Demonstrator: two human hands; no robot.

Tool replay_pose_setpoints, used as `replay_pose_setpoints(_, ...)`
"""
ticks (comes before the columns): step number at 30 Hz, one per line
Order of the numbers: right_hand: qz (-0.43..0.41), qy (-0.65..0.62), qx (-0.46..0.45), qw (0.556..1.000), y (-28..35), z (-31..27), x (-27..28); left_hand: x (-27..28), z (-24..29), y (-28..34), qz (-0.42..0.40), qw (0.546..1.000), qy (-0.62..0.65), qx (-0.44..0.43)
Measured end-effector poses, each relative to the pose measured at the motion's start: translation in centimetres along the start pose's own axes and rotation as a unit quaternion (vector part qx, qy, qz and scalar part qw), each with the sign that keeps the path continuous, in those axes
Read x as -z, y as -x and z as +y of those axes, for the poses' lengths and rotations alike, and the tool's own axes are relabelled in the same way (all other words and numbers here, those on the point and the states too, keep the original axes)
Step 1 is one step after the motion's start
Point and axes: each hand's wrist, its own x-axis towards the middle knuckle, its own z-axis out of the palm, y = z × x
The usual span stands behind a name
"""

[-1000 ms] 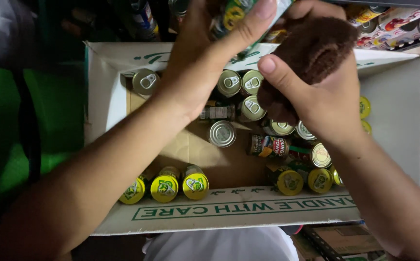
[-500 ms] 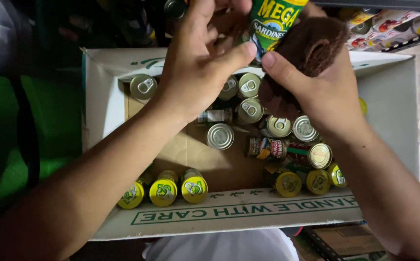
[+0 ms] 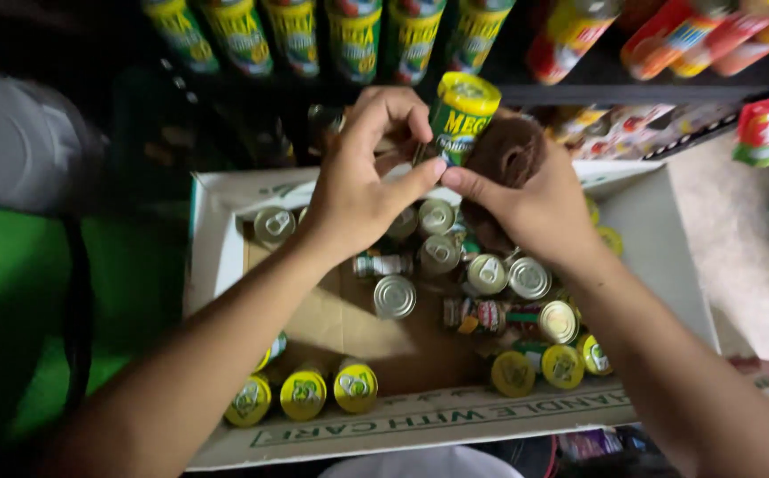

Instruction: Cleaning canned goods with a cloth and placing them neatly on a grocery store shelf.

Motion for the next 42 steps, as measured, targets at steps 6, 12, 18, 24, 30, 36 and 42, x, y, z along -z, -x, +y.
replay_pose_setpoints(6, 0.087, -0.119, 0.03, 0.989, -0.6, -0.9, 0.4, 0.4, 0.3, 0.4, -0.02, 0.997, -0.07, -0.021)
replay_pose_setpoints(12, 0.185, -0.148, 0.107, 0.966, -4.1, -3.6, 4.3, 0.2, -2.2, 1.8, -0.085, 0.975, -0.204, 0.004)
replay_pose_setpoints(18, 0.244, -0.074, 0.265, 0.93, -9.2, -5.9, 5.6, -0.2, -0.8, 2.5, -0.125, 0.949, -0.291, 0.01)
replay_pose_setpoints(24, 0.234, -0.041, 0.237, 0.942, -13.0, -5.1, 4.6, -0.1, -1.5, 2.7, -0.121, 0.945, -0.304, -0.023)
replay_pose_setpoints(30, 0.226, -0.025, 0.197, 0.954, -12.2, -5.2, 3.9, 0.2, -0.4, 2.6, -0.128, 0.942, -0.311, -0.013)
replay_pose_setpoints(36, 0.218, -0.046, 0.173, 0.959, -12.0, -4.2, 3.2, 0.3, 0.0, 2.3, -0.138, 0.944, -0.298, -0.009)
replay_pose_setpoints(42, 0.217, -0.139, 0.19, 0.947, -10.9, -4.2, 2.4, 0.2, 1.0, 2.3, -0.146, 0.938, -0.315, -0.004)
